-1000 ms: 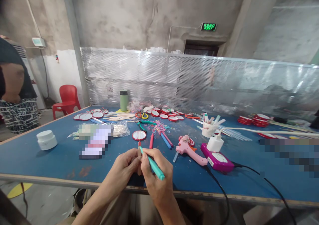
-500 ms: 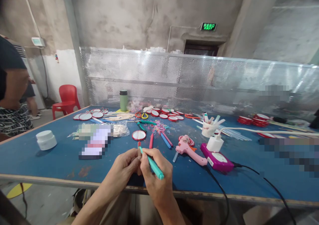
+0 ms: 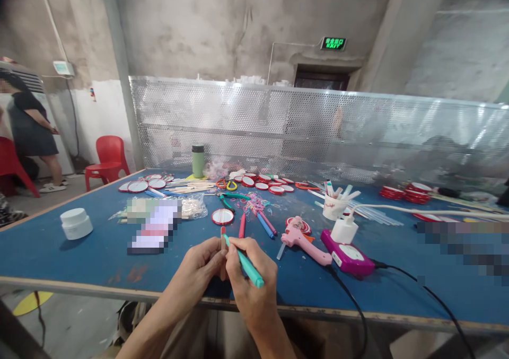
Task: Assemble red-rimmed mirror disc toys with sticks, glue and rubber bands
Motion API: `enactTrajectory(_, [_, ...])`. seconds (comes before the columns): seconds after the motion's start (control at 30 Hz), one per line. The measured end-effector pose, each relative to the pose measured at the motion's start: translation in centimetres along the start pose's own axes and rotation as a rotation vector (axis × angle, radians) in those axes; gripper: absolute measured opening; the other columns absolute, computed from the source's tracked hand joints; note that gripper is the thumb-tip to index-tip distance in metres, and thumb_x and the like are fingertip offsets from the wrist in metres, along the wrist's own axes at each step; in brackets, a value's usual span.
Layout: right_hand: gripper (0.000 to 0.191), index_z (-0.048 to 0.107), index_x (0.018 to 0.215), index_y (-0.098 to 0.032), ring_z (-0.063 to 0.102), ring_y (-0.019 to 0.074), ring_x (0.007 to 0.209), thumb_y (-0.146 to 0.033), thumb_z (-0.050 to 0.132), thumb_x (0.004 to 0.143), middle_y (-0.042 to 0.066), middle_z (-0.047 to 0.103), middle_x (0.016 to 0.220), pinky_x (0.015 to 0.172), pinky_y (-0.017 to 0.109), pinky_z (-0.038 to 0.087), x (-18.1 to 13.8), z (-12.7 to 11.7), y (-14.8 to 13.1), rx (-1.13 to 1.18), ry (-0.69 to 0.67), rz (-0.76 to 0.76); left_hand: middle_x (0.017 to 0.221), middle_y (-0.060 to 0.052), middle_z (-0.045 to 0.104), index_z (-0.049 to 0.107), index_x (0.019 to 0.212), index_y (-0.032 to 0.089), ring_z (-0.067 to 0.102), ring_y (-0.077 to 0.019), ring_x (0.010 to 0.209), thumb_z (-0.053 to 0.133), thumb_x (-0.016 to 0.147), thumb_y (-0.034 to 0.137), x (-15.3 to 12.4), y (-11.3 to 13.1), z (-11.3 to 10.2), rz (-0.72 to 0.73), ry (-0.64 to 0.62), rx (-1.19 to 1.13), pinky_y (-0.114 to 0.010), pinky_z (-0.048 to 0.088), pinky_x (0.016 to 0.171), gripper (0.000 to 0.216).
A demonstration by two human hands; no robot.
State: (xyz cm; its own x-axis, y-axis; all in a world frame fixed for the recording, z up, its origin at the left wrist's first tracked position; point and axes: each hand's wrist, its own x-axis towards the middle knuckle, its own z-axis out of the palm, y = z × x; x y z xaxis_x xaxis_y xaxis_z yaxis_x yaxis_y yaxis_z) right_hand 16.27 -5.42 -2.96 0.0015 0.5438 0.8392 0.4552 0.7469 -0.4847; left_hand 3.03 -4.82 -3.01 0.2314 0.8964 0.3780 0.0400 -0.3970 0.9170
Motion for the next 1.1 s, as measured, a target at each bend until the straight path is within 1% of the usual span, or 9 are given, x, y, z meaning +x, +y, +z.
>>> enactTrajectory(0.4, [0.012, 0.067, 0.088, -0.019, 0.063, 0.0107, 0.059, -0.02, 0.056, 0.091, -0.001, 0.068, 0.071, 0.058, 0.019, 0.051, 0.04, 0.0, -0.01, -0.016, 0.022, -0.005, 0.063, 0.002, 0.052, 0.049, 0.07, 0.018, 0.05, -0.0117, 0.059, 0.045, 0.092, 0.033, 0.15, 0.08, -0.05, -0.016, 0.011, 0.035, -0.02, 0.04, 0.058, 0.027])
enactTrajectory(0.67, [0.012, 0.067, 0.089, -0.018, 0.064, 0.0114, 0.058, -0.02, 0.056, 0.091, -0.001, 0.068, 0.07, 0.057, 0.02, 0.052, -0.08, 0.13, 0.28, -0.008, 0.028, 0.018, 0.063, 0.001, 0.055, 0.05, 0.069, 0.018, 0.052, -0.0125, 0.06, 0.044, 0.093, 0.034, 0.1, 0.37, -0.11, -0.004, 0.007, 0.062, -0.021, 0.04, 0.06, 0.03])
enactTrajectory(0.9, [0.012, 0.067, 0.088, -0.018, 0.063, 0.0107, 0.057, -0.02, 0.056, 0.091, -0.001, 0.068, 0.069, 0.057, 0.019, 0.051, 0.02, 0.1, 0.06, -0.011, 0.045, 0.003, 0.061, 0.001, 0.055, 0.05, 0.068, 0.018, 0.053, -0.0125, 0.059, 0.045, 0.092, 0.033, 0.06, 0.3, -0.1, -0.012, 0.014, 0.067, -0.021, 0.04, 0.059, 0.029])
enactTrajectory(1.0, [0.011, 0.067, 0.089, -0.018, 0.064, 0.0107, 0.06, -0.02, 0.056, 0.091, -0.001, 0.068, 0.072, 0.058, 0.019, 0.051, 0.01, 0.11, 0.07, -0.013, 0.036, -0.014, 0.061, 0.001, 0.055, 0.049, 0.067, 0.018, 0.052, -0.0121, 0.059, 0.045, 0.092, 0.031, -0.01, 0.37, -0.09, -0.008, 0.022, 0.077, -0.02, 0.039, 0.058, 0.029])
enactTrajectory(1.1, [0.011, 0.067, 0.089, -0.019, 0.063, 0.0101, 0.059, -0.019, 0.056, 0.091, -0.001, 0.068, 0.071, 0.058, 0.019, 0.05, 0.02, 0.18, 0.13, -0.009, 0.023, -0.013, 0.06, 0.002, 0.054, 0.049, 0.067, 0.018, 0.052, -0.0118, 0.058, 0.045, 0.092, 0.031, -0.05, 0.42, -0.09, -0.006, 0.022, 0.093, -0.02, 0.038, 0.058, 0.029])
